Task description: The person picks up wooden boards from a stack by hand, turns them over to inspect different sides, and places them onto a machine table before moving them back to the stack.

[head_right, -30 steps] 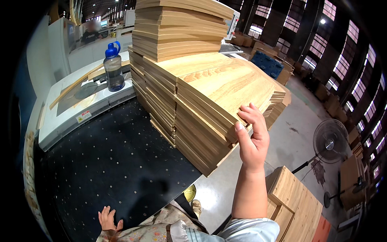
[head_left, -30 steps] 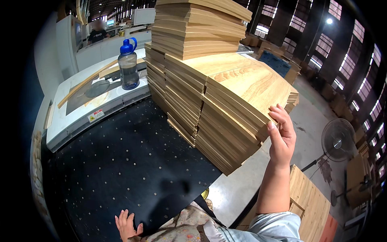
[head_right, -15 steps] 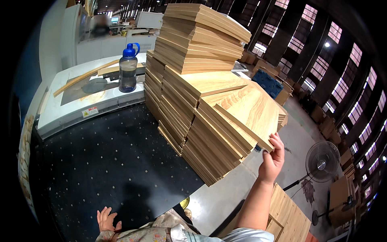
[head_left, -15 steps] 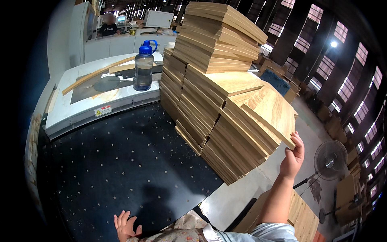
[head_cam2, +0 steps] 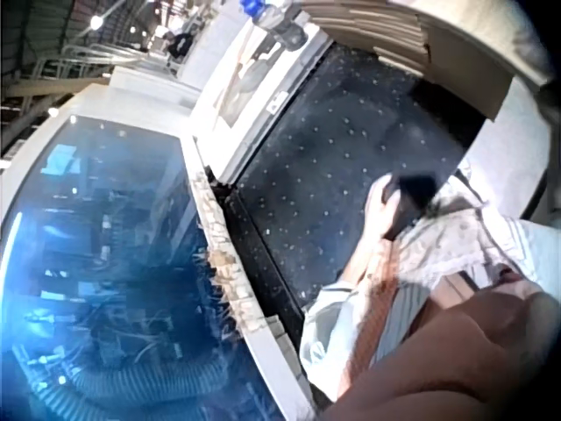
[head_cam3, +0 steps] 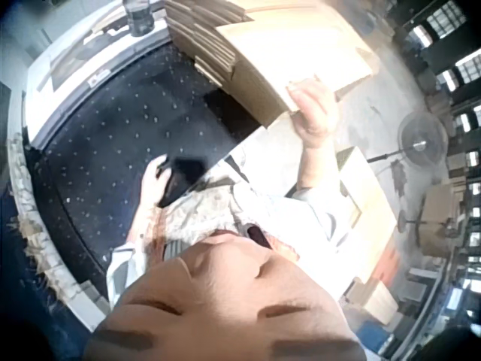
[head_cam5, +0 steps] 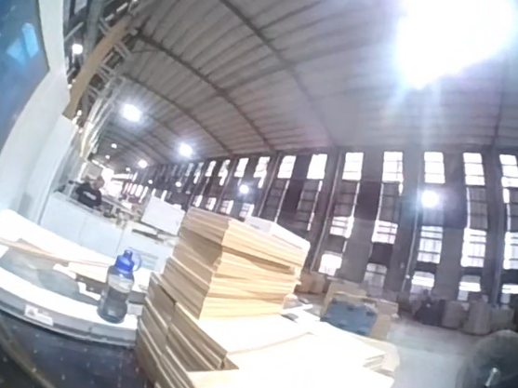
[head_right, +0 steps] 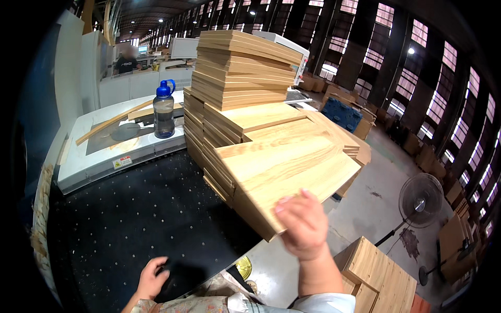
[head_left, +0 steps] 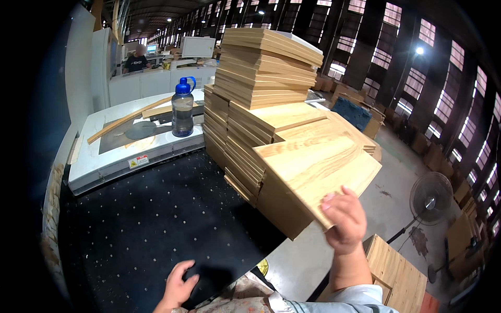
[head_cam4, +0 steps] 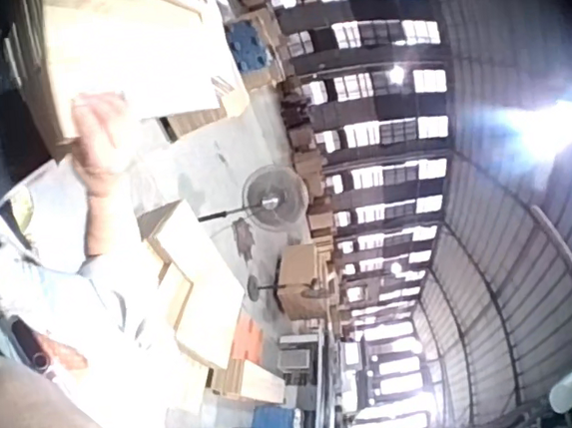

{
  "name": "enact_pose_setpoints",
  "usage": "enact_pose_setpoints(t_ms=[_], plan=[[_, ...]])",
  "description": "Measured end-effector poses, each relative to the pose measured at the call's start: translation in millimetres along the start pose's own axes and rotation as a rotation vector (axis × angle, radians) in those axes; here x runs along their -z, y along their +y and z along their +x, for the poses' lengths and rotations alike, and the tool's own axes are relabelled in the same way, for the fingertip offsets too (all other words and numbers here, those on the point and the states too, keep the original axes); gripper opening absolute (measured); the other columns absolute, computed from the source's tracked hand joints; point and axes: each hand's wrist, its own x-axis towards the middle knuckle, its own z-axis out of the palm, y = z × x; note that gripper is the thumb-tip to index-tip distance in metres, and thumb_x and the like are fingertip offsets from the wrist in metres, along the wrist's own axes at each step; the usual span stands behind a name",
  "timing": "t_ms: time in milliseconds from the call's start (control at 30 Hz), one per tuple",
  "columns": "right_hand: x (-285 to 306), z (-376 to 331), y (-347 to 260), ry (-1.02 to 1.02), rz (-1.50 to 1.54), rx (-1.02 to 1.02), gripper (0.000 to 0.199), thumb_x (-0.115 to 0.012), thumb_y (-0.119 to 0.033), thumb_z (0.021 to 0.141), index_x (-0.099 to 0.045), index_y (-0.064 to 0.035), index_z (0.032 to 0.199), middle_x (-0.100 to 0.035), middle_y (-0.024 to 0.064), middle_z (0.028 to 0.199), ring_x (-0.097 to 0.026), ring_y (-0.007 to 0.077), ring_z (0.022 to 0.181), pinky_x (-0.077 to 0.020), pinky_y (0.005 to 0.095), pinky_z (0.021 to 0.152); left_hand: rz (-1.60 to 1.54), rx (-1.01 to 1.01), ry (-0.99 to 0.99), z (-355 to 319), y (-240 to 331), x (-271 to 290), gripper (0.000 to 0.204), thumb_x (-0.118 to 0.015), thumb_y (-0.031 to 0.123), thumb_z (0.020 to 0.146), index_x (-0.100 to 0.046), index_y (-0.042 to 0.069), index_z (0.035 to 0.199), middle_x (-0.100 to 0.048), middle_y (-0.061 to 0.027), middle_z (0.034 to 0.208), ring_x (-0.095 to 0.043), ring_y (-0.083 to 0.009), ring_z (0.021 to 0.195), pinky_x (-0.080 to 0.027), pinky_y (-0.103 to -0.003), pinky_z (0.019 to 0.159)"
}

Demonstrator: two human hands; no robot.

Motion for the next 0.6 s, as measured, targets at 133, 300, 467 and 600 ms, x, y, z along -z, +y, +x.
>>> enact_pose_setpoints(t_ms=[133, 300, 467, 600], plan=[[-19, 6, -55, -0.051, 0.0, 0.14, 0.016, -0.064, -0.008, 0.072, -0.066, -0.0098, 0.088, -0.062, 0.0012, 0.085, -0.061, 0.0157, 0.08, -0.0451, 0.0359, 0.087, -0.891, 0.002, -0.443, 57, 101, -34, 0.069, -0.053, 0.045, 0.087, -0.032, -0.001, 0.134, -0.047, -0.0216, 0.127, -0.049, -0.0316, 0.115, -0.037, -0.042, 0.099], [-46, -3, -112, -0.324, 0.371, 0.377, 0.035, -0.057, -0.018, 0.065, -0.063, -0.0036, 0.096, -0.059, 0.0102, 0.102, -0.057, 0.0244, 0.098, -0.0441, 0.0452, 0.09, -1.373, 0.163, -0.292, 66, 143, -56, 0.083, -0.063, 0.041, 0.071, -0.029, 0.001, 0.135, -0.043, -0.0205, 0.13, -0.046, -0.0345, 0.116, -0.038, -0.045, 0.099], [-63, -40, -113, -0.633, 1.223, 0.258, 0.022, -0.058, -0.014, 0.082, -0.061, 0.0013, 0.099, -0.059, 0.0149, 0.103, -0.057, 0.0278, 0.088, -0.0454, 0.0406, 0.088, -1.366, 0.174, -0.058, 35, 84, -12, 0.081, -0.056, 0.019, 0.06, -0.03, -0.002, 0.134, -0.046, -0.0245, 0.125, -0.048, -0.0387, 0.113, -0.042, -0.049, 0.094], [-79, -122, -80, -0.885, 1.37, -0.361, 0.024, -0.06, -0.014, 0.085, -0.059, 0.0, 0.104, -0.06, 0.0145, 0.104, -0.058, 0.0277, 0.099, -0.0485, 0.0396, 0.082, -1.286, 0.038, 0.076, -8, 47, 23, 0.081, -0.057, 0.016, 0.057, -0.033, -0.002, 0.133, -0.046, -0.0238, 0.126, -0.048, -0.0383, 0.114, -0.042, -0.049, 0.094]])
